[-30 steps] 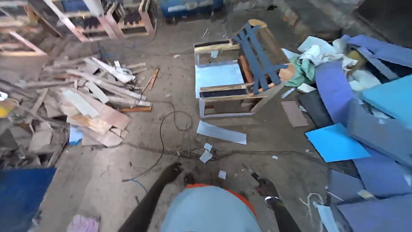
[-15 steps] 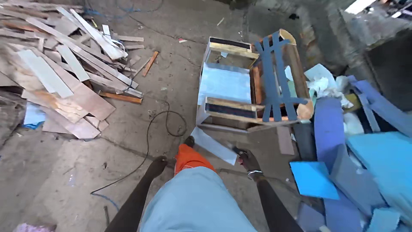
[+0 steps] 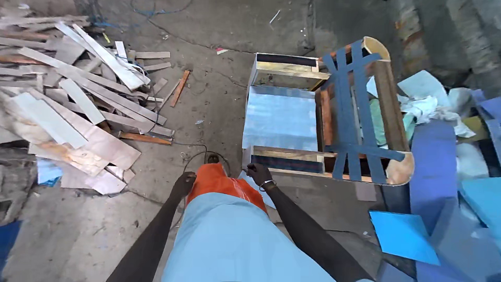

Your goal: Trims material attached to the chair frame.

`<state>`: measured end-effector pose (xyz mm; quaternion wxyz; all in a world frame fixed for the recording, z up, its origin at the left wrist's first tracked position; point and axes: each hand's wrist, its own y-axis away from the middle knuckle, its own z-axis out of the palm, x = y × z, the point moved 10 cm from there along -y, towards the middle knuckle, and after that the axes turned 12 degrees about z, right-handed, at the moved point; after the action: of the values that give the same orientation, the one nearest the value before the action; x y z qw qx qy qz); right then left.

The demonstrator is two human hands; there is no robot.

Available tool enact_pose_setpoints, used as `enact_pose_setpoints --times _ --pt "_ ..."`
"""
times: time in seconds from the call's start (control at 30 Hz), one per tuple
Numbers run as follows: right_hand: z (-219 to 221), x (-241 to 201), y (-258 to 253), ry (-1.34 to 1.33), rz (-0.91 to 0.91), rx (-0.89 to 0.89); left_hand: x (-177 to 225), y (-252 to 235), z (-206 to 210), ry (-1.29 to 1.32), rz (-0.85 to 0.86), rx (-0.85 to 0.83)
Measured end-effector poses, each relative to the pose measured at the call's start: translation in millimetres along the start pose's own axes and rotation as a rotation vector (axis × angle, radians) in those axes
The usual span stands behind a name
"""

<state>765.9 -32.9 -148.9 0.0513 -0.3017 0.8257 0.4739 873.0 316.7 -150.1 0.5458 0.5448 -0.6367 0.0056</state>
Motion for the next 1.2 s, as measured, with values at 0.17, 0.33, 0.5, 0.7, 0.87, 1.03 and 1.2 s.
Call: enact_pose_setpoints --times 0.17,0.33,0.5,0.7,0.87,1.03,1.2 --pt "-22 -6 -29 -0.116 0.178 0.212 68 -127 11 -0.098 0.098 -0.195" --pt "-11 8 -56 -0.072 0.558 0.233 99 -267 50 -0.212 0.101 -0.507" --pt "30 7 -123 -0.024 0.788 0.1 72 -379 116 -0.194 0.011 -0.737" --pt "64 7 -234 0.109 0.836 -0.018 -31 -423 228 0.048 -0.28 -0.732" --pt "65 -2 -304 0.277 0.742 -0.135 -41 -439 290 0.202 -0.391 -0.726" --pt "47 -14 -329 0.408 0.713 -0.238 -70 -455 345 0.377 -0.323 -0.675" --pt "2 -5 -365 0.581 0.666 -0.201 -75 -463 345 0.289 -0.297 -0.627"
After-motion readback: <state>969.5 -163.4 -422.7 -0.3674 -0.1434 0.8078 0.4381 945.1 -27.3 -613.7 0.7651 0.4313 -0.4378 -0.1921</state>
